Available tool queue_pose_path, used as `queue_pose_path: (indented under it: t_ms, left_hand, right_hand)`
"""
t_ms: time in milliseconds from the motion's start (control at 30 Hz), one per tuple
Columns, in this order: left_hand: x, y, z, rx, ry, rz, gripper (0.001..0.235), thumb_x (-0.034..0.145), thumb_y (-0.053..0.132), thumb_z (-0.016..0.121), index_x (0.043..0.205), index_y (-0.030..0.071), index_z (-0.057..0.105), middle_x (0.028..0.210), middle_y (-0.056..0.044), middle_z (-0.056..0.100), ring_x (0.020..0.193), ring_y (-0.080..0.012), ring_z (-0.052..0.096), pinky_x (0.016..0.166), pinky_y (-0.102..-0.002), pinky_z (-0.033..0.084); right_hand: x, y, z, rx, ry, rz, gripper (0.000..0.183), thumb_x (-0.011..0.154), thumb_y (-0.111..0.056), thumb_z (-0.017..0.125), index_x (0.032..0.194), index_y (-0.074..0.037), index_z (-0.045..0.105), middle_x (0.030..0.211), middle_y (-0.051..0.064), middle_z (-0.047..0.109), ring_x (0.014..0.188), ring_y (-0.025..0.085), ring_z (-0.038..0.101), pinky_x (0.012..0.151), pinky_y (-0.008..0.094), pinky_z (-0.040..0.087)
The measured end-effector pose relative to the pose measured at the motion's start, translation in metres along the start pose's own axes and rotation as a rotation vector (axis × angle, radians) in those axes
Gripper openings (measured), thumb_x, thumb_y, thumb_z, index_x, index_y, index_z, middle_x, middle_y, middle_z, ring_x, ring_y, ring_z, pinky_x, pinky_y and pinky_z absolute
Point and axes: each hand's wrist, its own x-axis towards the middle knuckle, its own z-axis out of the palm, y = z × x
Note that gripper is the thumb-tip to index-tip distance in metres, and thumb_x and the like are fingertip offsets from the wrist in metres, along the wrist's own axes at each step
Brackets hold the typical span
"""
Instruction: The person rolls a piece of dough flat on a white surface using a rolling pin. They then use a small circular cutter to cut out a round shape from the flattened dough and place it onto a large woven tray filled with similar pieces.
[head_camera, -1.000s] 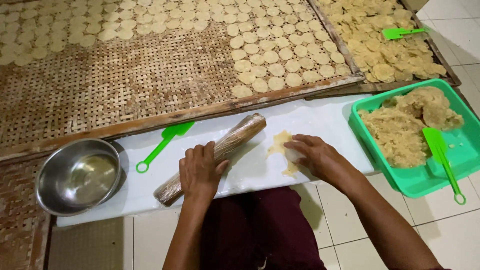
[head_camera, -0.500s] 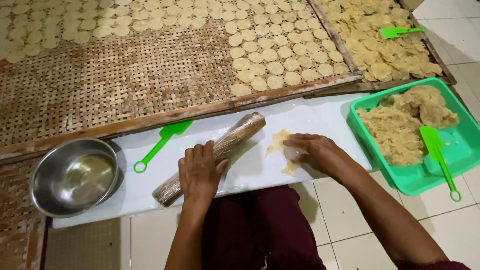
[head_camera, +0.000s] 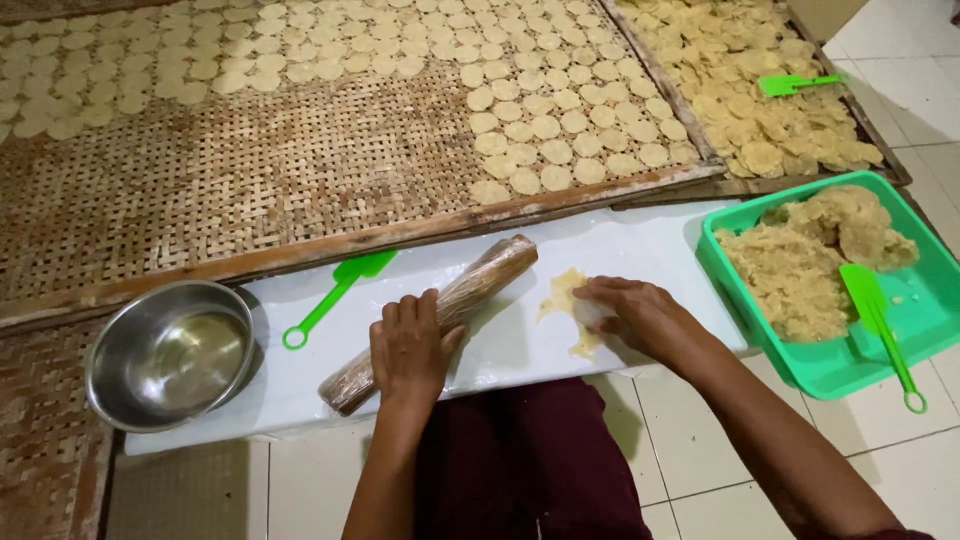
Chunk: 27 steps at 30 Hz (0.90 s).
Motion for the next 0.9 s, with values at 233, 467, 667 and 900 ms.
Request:
queue_pose_path:
  t_ms: [233, 467, 667, 900]
  left_hand:
    - [-0.005, 0.003, -0.011, 0.027, 0.008, 0.026, 0.066, 0.089, 0.055, 0.070, 0.138, 0.016, 0.052, 0.110, -0.005, 0.060, 0.111, -0.0268, 0.057, 0.088, -0.042, 0.048]
    - [-0.003, 0.004, -0.010, -0.004, -0.061, -0.022, 0.064, 0.092, 0.054, 0.068, 0.141, 0.018, 0.049, 0.117, -0.005, 0.059, 0.117, -0.0257, 0.053, 0.091, -0.041, 0.044]
    - [-0.007, 0.004, -0.015, 0.007, -0.034, -0.004, 0.065, 0.090, 0.055, 0.070, 0.139, 0.017, 0.051, 0.115, -0.006, 0.059, 0.115, -0.0274, 0.055, 0.091, -0.043, 0.046]
    - [0.001, -0.003, -0.001, 0.000, -0.023, 0.004, 0.069, 0.088, 0.061, 0.067, 0.140, 0.018, 0.052, 0.111, -0.003, 0.057, 0.112, -0.0259, 0.054, 0.090, -0.043, 0.046]
  right_hand:
    - [-0.005, -0.003, -0.001, 0.018, 0.009, 0.000, 0.050, 0.090, -0.022, 0.072, 0.138, -0.026, 0.063, 0.147, 0.002, 0.060, 0.138, 0.027, 0.055, 0.111, 0.047, 0.050]
    - [0.004, 0.011, 0.013, 0.029, 0.012, 0.025, 0.053, 0.089, -0.020, 0.072, 0.140, -0.030, 0.062, 0.150, 0.002, 0.058, 0.137, 0.029, 0.056, 0.113, 0.047, 0.050]
    - [0.001, 0.008, 0.012, 0.094, 0.053, 0.011, 0.052, 0.086, -0.016, 0.075, 0.136, -0.028, 0.065, 0.146, 0.004, 0.061, 0.131, 0.033, 0.061, 0.107, 0.048, 0.053]
    - [-0.016, 0.042, -0.011, 0.422, 0.275, 0.041, 0.055, 0.083, -0.014, 0.078, 0.135, -0.022, 0.066, 0.142, 0.014, 0.062, 0.117, 0.047, 0.064, 0.096, 0.051, 0.058]
